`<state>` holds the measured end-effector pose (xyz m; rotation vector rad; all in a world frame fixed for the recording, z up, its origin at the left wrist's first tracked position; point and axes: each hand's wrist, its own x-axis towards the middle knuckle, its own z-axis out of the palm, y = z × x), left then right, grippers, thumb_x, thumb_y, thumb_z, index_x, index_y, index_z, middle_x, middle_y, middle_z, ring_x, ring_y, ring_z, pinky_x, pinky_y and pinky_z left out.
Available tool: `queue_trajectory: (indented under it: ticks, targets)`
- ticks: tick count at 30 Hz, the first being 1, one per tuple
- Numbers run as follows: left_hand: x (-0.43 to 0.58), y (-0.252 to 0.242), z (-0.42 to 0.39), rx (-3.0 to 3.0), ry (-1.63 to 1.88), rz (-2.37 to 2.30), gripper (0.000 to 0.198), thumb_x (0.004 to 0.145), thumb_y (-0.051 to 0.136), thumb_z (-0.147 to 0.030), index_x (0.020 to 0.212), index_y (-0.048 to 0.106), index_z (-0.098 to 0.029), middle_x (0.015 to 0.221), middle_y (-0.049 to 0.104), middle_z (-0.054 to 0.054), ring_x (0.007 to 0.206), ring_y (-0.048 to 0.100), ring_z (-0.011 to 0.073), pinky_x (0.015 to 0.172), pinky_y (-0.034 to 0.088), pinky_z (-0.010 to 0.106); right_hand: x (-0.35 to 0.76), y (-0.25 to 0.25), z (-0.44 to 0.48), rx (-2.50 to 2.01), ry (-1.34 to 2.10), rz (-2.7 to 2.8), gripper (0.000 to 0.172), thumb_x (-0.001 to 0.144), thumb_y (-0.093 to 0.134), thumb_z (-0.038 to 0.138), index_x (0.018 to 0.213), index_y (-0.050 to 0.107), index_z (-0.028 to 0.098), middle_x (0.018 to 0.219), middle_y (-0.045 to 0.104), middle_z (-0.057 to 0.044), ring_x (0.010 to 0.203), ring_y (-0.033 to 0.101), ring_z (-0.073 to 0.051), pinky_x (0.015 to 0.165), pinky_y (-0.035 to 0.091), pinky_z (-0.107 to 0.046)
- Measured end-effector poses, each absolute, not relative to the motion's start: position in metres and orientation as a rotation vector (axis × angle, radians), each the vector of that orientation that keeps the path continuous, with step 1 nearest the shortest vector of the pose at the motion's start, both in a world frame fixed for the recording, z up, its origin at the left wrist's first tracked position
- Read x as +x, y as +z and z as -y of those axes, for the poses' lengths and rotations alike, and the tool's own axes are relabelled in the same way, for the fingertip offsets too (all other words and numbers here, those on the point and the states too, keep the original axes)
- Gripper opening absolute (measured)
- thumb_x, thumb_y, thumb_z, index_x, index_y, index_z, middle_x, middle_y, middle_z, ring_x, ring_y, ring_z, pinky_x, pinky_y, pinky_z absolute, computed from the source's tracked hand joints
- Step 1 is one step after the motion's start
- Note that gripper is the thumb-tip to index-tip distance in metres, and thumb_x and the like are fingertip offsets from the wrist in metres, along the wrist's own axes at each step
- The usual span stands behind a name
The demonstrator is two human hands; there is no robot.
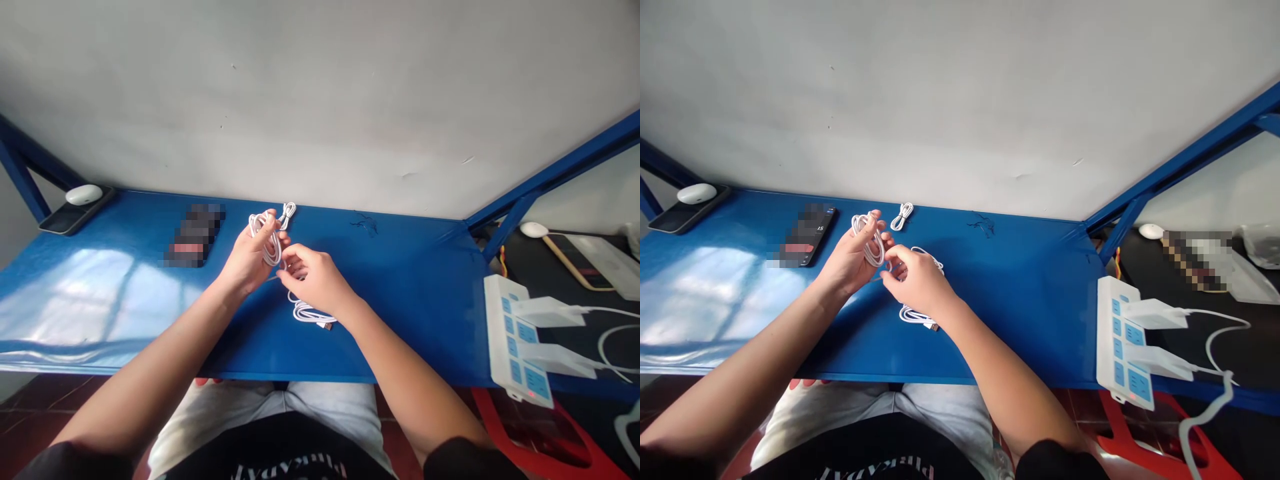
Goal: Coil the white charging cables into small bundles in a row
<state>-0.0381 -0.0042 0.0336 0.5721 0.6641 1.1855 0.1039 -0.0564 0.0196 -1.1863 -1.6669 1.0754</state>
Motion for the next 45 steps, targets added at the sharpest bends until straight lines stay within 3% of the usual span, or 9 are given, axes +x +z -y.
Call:
queue_trajectory:
  ticks: [10,17,21,26,31,35,40,43,45]
  targets:
    - [-0.043,0.027,-0.005,0.666,1.284,-0.766,0.027,0.089,0.064,-0.023,0.115,0.061,-0.018,0.121,0.073,0.012,0.108,0.073,0.0246,0.103,0.054,0.042,0.109,0.016,0.045,-1.307,1.166,1.234,0.012,0.083,0.067,0.024,0.094,0.068,0.02,0.083,0.075,-0.004,0.071,0.071,-0.017,0.073,0.058,-0.032]
    - [-0.043,0.028,-0.005,0.683,1.332,-0.76,0.029,0.085,0.074,-0.024,0.111,0.062,-0.02,0.101,0.071,0.005,0.08,0.071,0.0163,0.078,0.061,0.033,0.106,0.024,0.047,-1.035,1.626,0.829,0.02,0.073,0.076,0.024,0.091,0.069,0.018,0.077,0.074,-0.001,0.065,0.066,-0.011,0.07,0.056,-0.027]
    - [-0.037,0.025,0.0,0.766,1.39,-0.729,0.029,0.085,0.075,-0.027,0.11,0.06,-0.024,0.091,0.063,-0.001,0.066,0.063,0.0108,0.06,0.056,0.026,0.097,0.019,0.051,-0.984,1.773,0.833,0.02,0.073,0.075,0.023,0.092,0.073,0.017,0.081,0.075,-0.002,0.068,0.068,-0.013,0.074,0.059,-0.03]
    - [-0.03,0.023,0.005,0.805,1.486,-0.771,0.025,0.084,0.069,-0.019,0.105,0.057,-0.026,0.081,0.057,-0.004,0.055,0.051,0.0069,0.049,0.045,0.02,0.086,0.008,0.06,-1.111,1.147,1.477,0.015,0.082,0.071,0.018,0.097,0.076,0.021,0.089,0.076,-0.003,0.08,0.07,-0.017,0.08,0.058,-0.034]
    - [-0.033,0.027,0.005,0.769,1.378,-0.793,0.027,0.084,0.067,-0.021,0.109,0.059,-0.027,0.091,0.064,-0.001,0.058,0.056,0.0085,0.051,0.047,0.021,0.085,0.002,0.061,-1.137,0.585,1.653,0.005,0.087,0.075,0.024,0.087,0.079,0.022,0.094,0.069,-0.006,0.079,0.065,-0.016,0.074,0.056,-0.03]
    - [-0.032,0.03,0.008,0.659,1.282,-0.74,0.035,0.089,0.07,-0.047,0.117,0.058,-0.027,0.1,0.068,0.002,0.069,0.065,0.0126,0.06,0.055,0.025,0.085,0.002,0.059,-1.17,0.526,1.567,0.002,0.082,0.081,0.023,0.083,0.079,0.022,0.089,0.067,-0.004,0.075,0.064,-0.015,0.071,0.055,-0.029]
    - [-0.026,0.032,0.015,0.521,1.244,-0.657,0.068,0.082,0.05,-0.084,0.111,0.061,-0.023,0.091,0.07,0.006,0.071,0.068,0.018,0.059,0.056,0.029,0.082,0.006,0.058,-1.217,0.563,1.528,0.009,0.078,0.083,0.019,0.074,0.075,0.019,0.07,0.064,0.0,0.062,0.058,-0.013,0.061,0.05,-0.026]
    - [-0.024,0.032,0.018,0.493,1.237,-0.637,0.063,0.08,0.061,-0.079,0.107,0.061,-0.021,0.091,0.071,0.006,0.074,0.07,0.0178,0.063,0.057,0.028,0.081,0.008,0.059,-1.216,0.565,1.515,0.012,0.077,0.083,0.019,0.07,0.073,0.019,0.066,0.064,0.001,0.058,0.056,-0.012,0.058,0.047,-0.025]
    - [-0.022,0.03,0.019,0.508,1.236,-0.65,0.048,0.079,0.077,-0.057,0.106,0.06,-0.021,0.092,0.07,0.003,0.074,0.069,0.014,0.065,0.056,0.025,0.081,0.007,0.059,-1.231,0.549,1.525,0.012,0.079,0.079,0.018,0.069,0.072,0.019,0.065,0.064,0.001,0.057,0.055,-0.012,0.057,0.046,-0.025]
